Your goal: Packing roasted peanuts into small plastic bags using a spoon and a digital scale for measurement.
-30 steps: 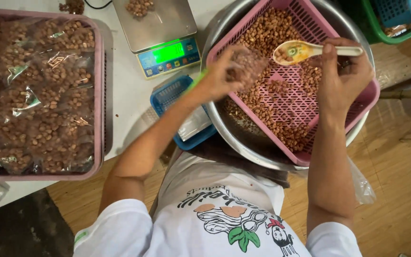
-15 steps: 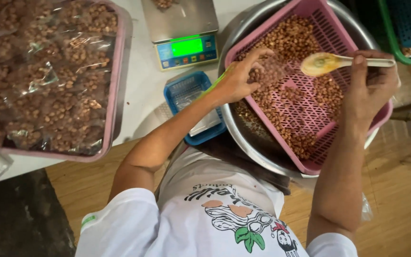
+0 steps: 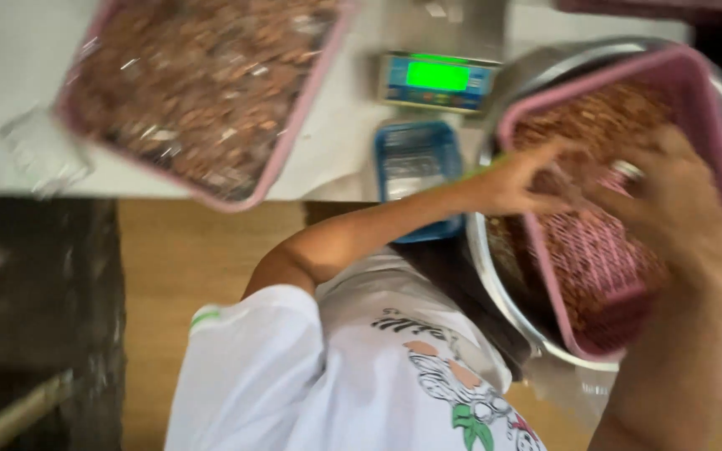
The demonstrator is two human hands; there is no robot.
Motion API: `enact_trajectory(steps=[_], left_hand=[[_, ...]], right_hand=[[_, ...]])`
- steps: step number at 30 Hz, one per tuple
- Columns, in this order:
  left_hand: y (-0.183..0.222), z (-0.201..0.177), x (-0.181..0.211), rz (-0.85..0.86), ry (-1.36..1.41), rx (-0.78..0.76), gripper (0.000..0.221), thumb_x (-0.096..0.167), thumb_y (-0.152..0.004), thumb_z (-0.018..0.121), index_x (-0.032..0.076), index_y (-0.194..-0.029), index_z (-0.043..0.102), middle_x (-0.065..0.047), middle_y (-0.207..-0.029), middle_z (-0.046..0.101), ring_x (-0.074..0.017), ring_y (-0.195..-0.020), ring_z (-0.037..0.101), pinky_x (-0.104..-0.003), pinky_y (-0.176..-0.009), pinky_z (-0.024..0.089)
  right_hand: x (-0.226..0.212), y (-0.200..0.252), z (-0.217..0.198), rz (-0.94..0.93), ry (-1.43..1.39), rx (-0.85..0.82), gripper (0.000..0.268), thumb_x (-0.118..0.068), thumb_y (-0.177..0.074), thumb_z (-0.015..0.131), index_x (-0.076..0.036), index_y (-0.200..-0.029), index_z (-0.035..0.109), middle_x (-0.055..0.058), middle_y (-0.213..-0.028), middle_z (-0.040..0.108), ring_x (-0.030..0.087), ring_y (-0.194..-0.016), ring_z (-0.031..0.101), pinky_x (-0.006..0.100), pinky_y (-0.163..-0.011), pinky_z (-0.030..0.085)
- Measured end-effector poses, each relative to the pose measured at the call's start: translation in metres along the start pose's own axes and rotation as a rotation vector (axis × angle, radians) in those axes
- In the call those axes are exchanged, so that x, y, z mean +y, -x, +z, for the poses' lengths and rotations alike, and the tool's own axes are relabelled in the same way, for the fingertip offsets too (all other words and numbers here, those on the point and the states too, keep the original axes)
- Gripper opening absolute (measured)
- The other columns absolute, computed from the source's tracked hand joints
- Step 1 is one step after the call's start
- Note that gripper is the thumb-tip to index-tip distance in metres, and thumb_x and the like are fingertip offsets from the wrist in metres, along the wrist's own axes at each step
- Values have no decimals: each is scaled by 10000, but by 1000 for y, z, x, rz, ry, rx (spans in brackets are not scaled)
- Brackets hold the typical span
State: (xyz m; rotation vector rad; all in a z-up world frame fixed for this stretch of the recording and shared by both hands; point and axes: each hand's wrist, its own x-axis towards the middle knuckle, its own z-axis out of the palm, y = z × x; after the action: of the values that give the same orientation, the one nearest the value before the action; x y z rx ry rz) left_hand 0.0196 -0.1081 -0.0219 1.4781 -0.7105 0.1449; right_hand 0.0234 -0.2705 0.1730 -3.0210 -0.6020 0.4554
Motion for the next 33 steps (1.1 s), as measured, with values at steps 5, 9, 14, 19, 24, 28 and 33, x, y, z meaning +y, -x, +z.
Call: enact_trajectory(steps=[5, 9, 14, 19, 24, 28, 33], left_hand=[[21, -4, 19, -282, 120, -105, 448, 313, -850, 779, 104, -1201, 596, -73, -1019, 766, -135, -777, 793, -239, -656, 708], [48, -65, 61, -262, 132, -48, 301, 425, -890, 677, 156, -1026, 663, -18, -908, 718, -128, -743, 684, -293, -658, 603], [100, -240, 32, -16, -362, 769, 345, -23, -883, 686, 149, -1181, 659, -38, -1096, 731, -157, -981, 723, -303, -868, 635], [170, -354, 77, -446, -1499, 788, 318, 333, -959, 708, 20, -1016, 701, -176, -878, 723, -371, -729, 677, -486, -668, 531], [109, -278, 131, -606, -1419, 494, 806, 207, -1144, 885, -42, -1572, 249, -337, -1614, 348, -504, -1516, 366, -627, -1228, 132], [92, -169, 90, -186, -1063, 238, 402, 20, -946, 661, -63, -1326, 556, -304, -1281, 605, -493, -1154, 575, -527, -1020, 396], [97, -104, 12, -272, -1061, -200, 454, 243, -843, 755, -54, -1164, 631, -250, -1062, 657, -423, -887, 651, -467, -756, 549]], right_hand=[[22, -6, 27, -90, -61, -47, 416, -269, -797, 896, -56, -1139, 792, 166, -1034, 623, 278, -837, 634, 410, -648, 555], [30, 10, 31, -210, -498, 75, 220, 20, -950, 787, 43, -1162, 731, 184, -1001, 561, 220, -691, 491, 311, -554, 427], [88, 31, 85, 200, -744, 180, 388, -4, -1083, 683, -48, -1463, 622, 58, -979, 555, 135, -718, 482, 249, -596, 388], [124, 38, 122, 238, -528, 280, 241, -35, -1086, 728, 66, -1305, 717, 162, -1026, 654, 246, -769, 568, 354, -633, 463], [133, 18, 125, 193, -455, 419, 353, -50, -1169, 666, 33, -828, 628, 69, -675, 510, 195, -525, 394, 345, -490, 299], [152, -18, 141, 418, -298, 686, 150, 29, -986, 600, 38, -1136, 601, 142, -908, 615, 240, -738, 588, 350, -594, 501], [171, -66, 198, 365, 96, 909, 182, -137, -843, 755, -49, -1001, 729, 151, -935, 679, 319, -733, 632, 450, -671, 526]])
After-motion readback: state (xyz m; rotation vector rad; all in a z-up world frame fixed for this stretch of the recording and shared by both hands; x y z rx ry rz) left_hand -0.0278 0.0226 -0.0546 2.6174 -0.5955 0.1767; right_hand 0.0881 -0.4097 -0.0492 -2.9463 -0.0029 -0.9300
